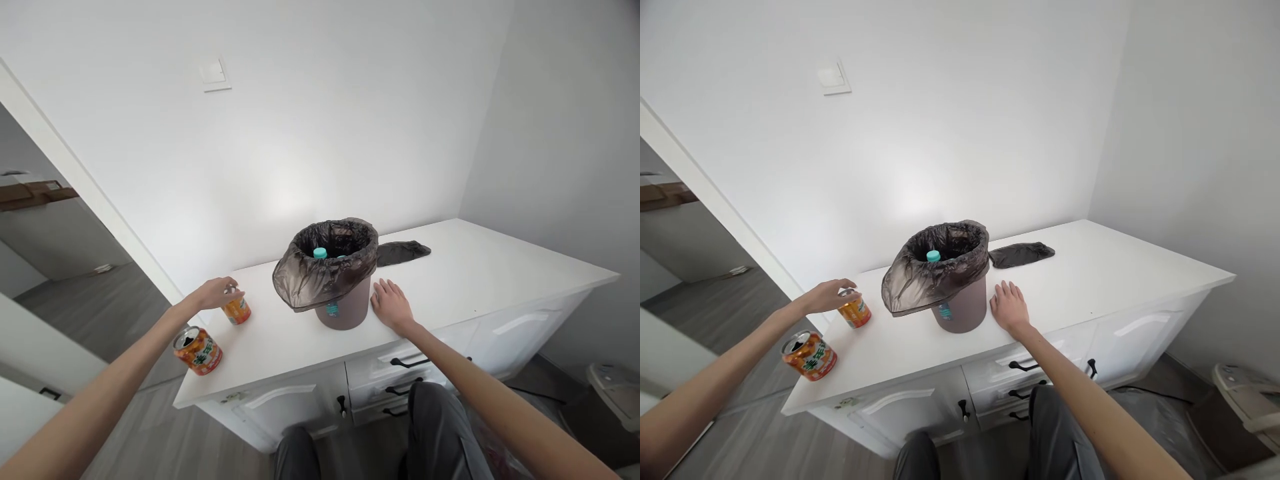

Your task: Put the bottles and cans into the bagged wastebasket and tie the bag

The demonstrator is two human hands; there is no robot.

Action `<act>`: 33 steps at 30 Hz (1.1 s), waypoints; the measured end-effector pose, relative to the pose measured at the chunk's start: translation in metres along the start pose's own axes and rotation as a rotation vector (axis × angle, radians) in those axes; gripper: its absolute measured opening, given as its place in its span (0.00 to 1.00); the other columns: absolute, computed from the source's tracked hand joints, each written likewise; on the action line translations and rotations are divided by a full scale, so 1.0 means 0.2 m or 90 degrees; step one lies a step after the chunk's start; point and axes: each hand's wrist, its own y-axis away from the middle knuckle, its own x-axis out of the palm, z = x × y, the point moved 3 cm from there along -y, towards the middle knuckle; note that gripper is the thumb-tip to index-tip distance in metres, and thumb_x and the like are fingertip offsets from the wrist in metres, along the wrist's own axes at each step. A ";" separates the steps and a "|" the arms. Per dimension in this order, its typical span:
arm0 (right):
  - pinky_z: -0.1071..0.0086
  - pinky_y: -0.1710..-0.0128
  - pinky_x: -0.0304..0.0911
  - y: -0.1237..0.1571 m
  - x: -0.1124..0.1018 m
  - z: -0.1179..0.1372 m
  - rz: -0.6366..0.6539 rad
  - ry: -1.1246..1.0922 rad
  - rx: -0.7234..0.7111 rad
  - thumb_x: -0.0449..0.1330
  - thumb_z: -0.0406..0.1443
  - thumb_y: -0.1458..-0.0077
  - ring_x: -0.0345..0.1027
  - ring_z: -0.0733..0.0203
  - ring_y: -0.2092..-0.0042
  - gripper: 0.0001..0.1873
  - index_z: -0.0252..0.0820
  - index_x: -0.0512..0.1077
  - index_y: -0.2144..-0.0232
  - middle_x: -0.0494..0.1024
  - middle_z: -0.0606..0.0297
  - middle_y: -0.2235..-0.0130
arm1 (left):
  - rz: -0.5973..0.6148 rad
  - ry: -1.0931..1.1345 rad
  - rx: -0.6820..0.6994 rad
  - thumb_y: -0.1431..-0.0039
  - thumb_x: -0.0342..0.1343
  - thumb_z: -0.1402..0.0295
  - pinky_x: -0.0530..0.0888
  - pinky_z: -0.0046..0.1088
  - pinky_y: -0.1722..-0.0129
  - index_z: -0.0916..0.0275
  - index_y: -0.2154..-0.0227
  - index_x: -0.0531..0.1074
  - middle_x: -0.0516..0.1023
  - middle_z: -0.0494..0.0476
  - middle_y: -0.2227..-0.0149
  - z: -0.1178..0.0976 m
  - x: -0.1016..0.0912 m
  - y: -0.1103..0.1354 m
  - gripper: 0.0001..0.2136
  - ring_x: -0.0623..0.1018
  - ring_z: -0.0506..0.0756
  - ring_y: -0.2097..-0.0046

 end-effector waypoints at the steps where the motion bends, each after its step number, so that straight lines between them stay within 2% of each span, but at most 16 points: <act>1: 0.55 0.30 0.44 0.00 0.01 -0.01 -0.002 0.002 0.000 0.44 0.39 0.31 0.53 0.45 0.29 0.28 0.33 0.68 0.36 0.64 0.50 0.30 | 0.020 0.003 0.001 0.53 0.56 0.45 0.77 0.33 0.60 0.58 0.59 0.80 0.85 0.62 0.58 0.01 0.02 0.00 0.26 0.84 0.63 0.57; 4: 0.55 0.30 0.44 0.00 0.03 -0.03 -0.007 0.012 -0.005 0.43 0.38 0.30 0.52 0.45 0.28 0.28 0.34 0.67 0.35 0.64 0.50 0.29 | 0.052 0.002 -0.016 0.55 0.60 0.48 0.77 0.34 0.56 0.60 0.53 0.78 0.83 0.65 0.53 0.02 0.07 0.01 0.29 0.83 0.65 0.53; 6: 0.54 0.30 0.44 0.00 0.04 -0.04 -0.006 0.022 -0.007 0.43 0.38 0.30 0.51 0.46 0.28 0.28 0.35 0.66 0.34 0.64 0.51 0.29 | 0.037 0.000 -0.041 0.53 0.60 0.49 0.76 0.38 0.53 0.61 0.48 0.76 0.81 0.68 0.49 0.01 0.08 0.01 0.31 0.81 0.68 0.50; 8: 0.55 0.30 0.44 0.00 0.05 -0.05 -0.004 0.030 -0.012 0.43 0.38 0.30 0.50 0.46 0.28 0.28 0.36 0.66 0.34 0.64 0.52 0.29 | -0.017 0.004 -0.069 0.48 0.58 0.48 0.76 0.43 0.51 0.61 0.42 0.72 0.77 0.71 0.46 -0.01 0.03 0.02 0.33 0.80 0.70 0.47; 9: 0.55 0.30 0.44 0.00 0.04 -0.05 -0.003 0.034 -0.014 0.43 0.38 0.30 0.51 0.47 0.28 0.28 0.36 0.66 0.34 0.64 0.52 0.29 | -0.066 0.012 -0.076 0.45 0.56 0.48 0.76 0.45 0.50 0.61 0.40 0.69 0.75 0.72 0.44 -0.03 -0.01 0.03 0.33 0.79 0.71 0.46; 11: 0.55 0.30 0.44 0.00 0.04 -0.04 -0.005 0.039 -0.019 0.42 0.38 0.29 0.51 0.46 0.28 0.28 0.35 0.66 0.34 0.64 0.52 0.29 | -0.238 0.055 -0.056 0.39 0.54 0.49 0.76 0.49 0.48 0.61 0.37 0.65 0.71 0.73 0.40 -0.11 -0.16 0.06 0.31 0.78 0.71 0.45; 13: 0.55 0.30 0.44 0.00 0.04 -0.04 -0.008 0.040 -0.020 0.42 0.39 0.29 0.51 0.46 0.28 0.28 0.35 0.66 0.34 0.64 0.52 0.29 | -0.403 0.136 0.026 0.34 0.52 0.51 0.77 0.48 0.47 0.60 0.36 0.62 0.69 0.71 0.38 -0.24 -0.33 0.11 0.29 0.77 0.68 0.44; 14: 0.55 0.30 0.44 0.00 0.05 -0.04 -0.011 0.039 -0.020 0.42 0.38 0.29 0.51 0.46 0.28 0.28 0.35 0.67 0.35 0.64 0.51 0.29 | -0.454 0.183 0.077 0.33 0.53 0.51 0.78 0.46 0.48 0.60 0.36 0.62 0.69 0.70 0.38 -0.32 -0.40 0.13 0.28 0.77 0.66 0.44; 16: 0.56 0.30 0.44 0.00 0.06 -0.05 -0.018 0.032 -0.021 0.42 0.38 0.29 0.51 0.46 0.28 0.28 0.34 0.67 0.35 0.64 0.51 0.29 | -0.497 0.261 0.169 0.31 0.53 0.53 0.80 0.43 0.50 0.59 0.36 0.61 0.70 0.68 0.39 -0.49 -0.51 0.17 0.26 0.78 0.63 0.44; 19: 0.56 0.29 0.44 -0.01 0.09 -0.06 -0.026 0.024 -0.016 0.43 0.38 0.29 0.51 0.46 0.28 0.28 0.34 0.66 0.35 0.63 0.51 0.29 | -0.478 0.303 0.278 0.31 0.55 0.54 0.81 0.42 0.51 0.59 0.37 0.62 0.71 0.66 0.40 -0.75 -0.58 0.21 0.24 0.77 0.63 0.44; 24: 0.55 0.30 0.43 -0.03 0.11 -0.08 -0.034 0.009 -0.013 0.44 0.39 0.29 0.50 0.47 0.28 0.27 0.35 0.67 0.35 0.64 0.51 0.30 | -0.367 0.239 0.401 0.33 0.57 0.57 0.79 0.46 0.47 0.58 0.37 0.62 0.73 0.65 0.42 -1.09 -0.55 0.16 0.25 0.78 0.63 0.45; 28: 0.55 0.29 0.42 -0.05 0.12 -0.09 -0.050 -0.009 -0.006 0.44 0.39 0.29 0.50 0.47 0.28 0.27 0.35 0.68 0.36 0.65 0.50 0.30 | -0.264 0.123 0.436 0.32 0.55 0.55 0.75 0.50 0.45 0.58 0.34 0.60 0.75 0.67 0.43 -1.25 -0.48 -0.02 0.27 0.78 0.67 0.44; 33: 0.54 0.29 0.41 -0.06 0.09 -0.08 -0.051 -0.035 -0.001 0.45 0.39 0.29 0.49 0.45 0.27 0.27 0.33 0.67 0.35 0.64 0.49 0.30 | -0.162 -0.049 0.377 0.31 0.52 0.53 0.73 0.47 0.45 0.61 0.31 0.58 0.74 0.70 0.40 -1.36 -0.39 -0.23 0.31 0.77 0.68 0.43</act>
